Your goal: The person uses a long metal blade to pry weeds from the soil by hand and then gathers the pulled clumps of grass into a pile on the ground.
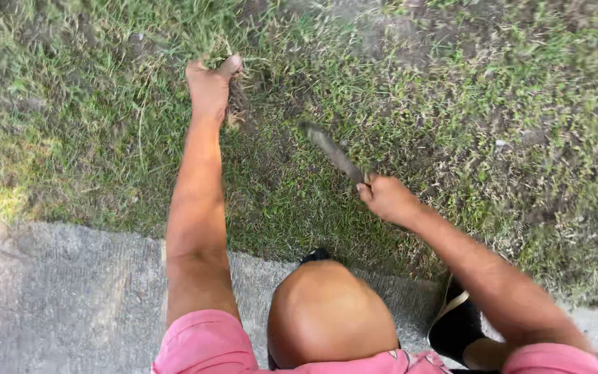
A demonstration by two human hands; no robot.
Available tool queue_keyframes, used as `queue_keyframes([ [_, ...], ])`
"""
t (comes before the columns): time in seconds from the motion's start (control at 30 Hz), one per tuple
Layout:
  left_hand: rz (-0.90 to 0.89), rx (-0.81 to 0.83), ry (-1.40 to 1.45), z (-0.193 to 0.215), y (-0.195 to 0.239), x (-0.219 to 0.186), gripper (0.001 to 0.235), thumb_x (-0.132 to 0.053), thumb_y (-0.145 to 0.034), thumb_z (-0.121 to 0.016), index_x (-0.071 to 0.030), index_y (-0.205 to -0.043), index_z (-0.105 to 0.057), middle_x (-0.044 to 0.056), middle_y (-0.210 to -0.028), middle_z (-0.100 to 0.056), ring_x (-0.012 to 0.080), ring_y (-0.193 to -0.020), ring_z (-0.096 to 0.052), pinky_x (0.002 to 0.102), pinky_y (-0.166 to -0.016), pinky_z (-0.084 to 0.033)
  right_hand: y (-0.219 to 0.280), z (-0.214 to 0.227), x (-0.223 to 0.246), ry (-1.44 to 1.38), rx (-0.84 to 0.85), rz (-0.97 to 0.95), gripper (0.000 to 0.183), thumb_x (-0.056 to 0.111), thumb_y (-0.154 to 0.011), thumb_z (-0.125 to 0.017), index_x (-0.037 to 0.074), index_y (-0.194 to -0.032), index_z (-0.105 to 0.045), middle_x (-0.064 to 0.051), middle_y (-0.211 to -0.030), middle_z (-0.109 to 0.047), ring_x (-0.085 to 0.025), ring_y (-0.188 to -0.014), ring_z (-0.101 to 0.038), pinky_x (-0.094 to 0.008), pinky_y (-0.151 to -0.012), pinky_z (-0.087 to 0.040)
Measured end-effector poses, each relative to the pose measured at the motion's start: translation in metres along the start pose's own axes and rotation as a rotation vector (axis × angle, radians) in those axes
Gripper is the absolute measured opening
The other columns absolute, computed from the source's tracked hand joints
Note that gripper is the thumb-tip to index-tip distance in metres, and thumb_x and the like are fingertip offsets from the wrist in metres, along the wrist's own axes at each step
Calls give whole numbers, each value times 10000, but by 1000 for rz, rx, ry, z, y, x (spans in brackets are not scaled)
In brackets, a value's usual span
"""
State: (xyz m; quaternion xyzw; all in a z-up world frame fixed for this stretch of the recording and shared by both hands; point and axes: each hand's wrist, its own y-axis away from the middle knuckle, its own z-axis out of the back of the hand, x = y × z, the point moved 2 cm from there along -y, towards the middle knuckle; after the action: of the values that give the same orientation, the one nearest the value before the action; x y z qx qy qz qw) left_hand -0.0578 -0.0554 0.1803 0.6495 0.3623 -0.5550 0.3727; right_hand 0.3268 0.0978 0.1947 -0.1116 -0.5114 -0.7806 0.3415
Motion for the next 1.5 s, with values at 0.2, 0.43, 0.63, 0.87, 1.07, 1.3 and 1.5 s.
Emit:
queue_keyframes([
  [0.2, 143, 163, -43, -53, -5, -55, 198, -7, -846, -831, 41, -1019, -747, 98, -933, -804, 180, -826, -761, 304, -819, -621, 91, 82, 6, 530, -8, 79, 345, 402, -991, -547, 87, -1046, -676, -162, -849, -715, -377, -793, -705, -511, -759, -575],
  [0.43, 148, 466, -80, -148, 40, -90, 187, -42, -880, -819, 22, -1036, -738, 68, -927, -760, 143, -793, -704, 294, -756, -562, 174, 156, -61, 338, 64, -313, 339, 403, -974, -567, 133, -1156, -663, -178, -856, -750, -349, -842, -753, -489, -853, -589],
  [0.63, 77, 650, -443, -260, 122, -92, 117, -76, -899, -803, -11, -984, -756, 19, -893, -742, 78, -783, -654, 258, -721, -525, 251, 217, -216, 403, 2, -330, 339, 384, -957, -603, 90, -1087, -711, -184, -846, -759, -355, -842, -730, -494, -834, -568],
  [0.87, 211, 785, -712, -521, 238, -63, 171, -119, -827, -850, -18, -941, -773, 29, -815, -749, 111, -671, -641, 313, -621, -505, 352, 266, -475, 90, -21, -496, 347, 363, -991, -580, 55, -1040, -732, -215, -745, -746, -362, -673, -765, -495, -723, -608],
  [1.07, 367, 935, -556, -768, 360, 19, 206, -97, -800, -819, -24, -986, -769, 50, -838, -765, 139, -687, -692, 339, -656, -562, 394, 286, -661, -570, -411, -338, 324, 295, -934, -756, -25, -938, -700, -143, -674, -650, -203, -538, -614, -388, -511, -511],
  [1.3, 432, 881, -485, -962, 443, 98, 305, -101, -764, -880, 25, -991, -719, 97, -855, -759, 175, -697, -711, 346, -633, -599, 392, 355, -772, -1048, -474, -47, 304, 166, -859, -827, 13, -1032, -629, -47, -749, -652, -131, -581, -606, -299, -524, -486],
  [1.5, 688, 822, -335, -1023, 468, 101, 361, -138, -730, -887, 2, -1007, -701, 139, -895, -779, 217, -732, -769, 370, -657, -670, 372, 399, -765, -1116, -606, 172, 422, 79, -800, -840, 46, -1190, -683, 7, -1025, -719, -81, -877, -651, -251, -825, -540],
])
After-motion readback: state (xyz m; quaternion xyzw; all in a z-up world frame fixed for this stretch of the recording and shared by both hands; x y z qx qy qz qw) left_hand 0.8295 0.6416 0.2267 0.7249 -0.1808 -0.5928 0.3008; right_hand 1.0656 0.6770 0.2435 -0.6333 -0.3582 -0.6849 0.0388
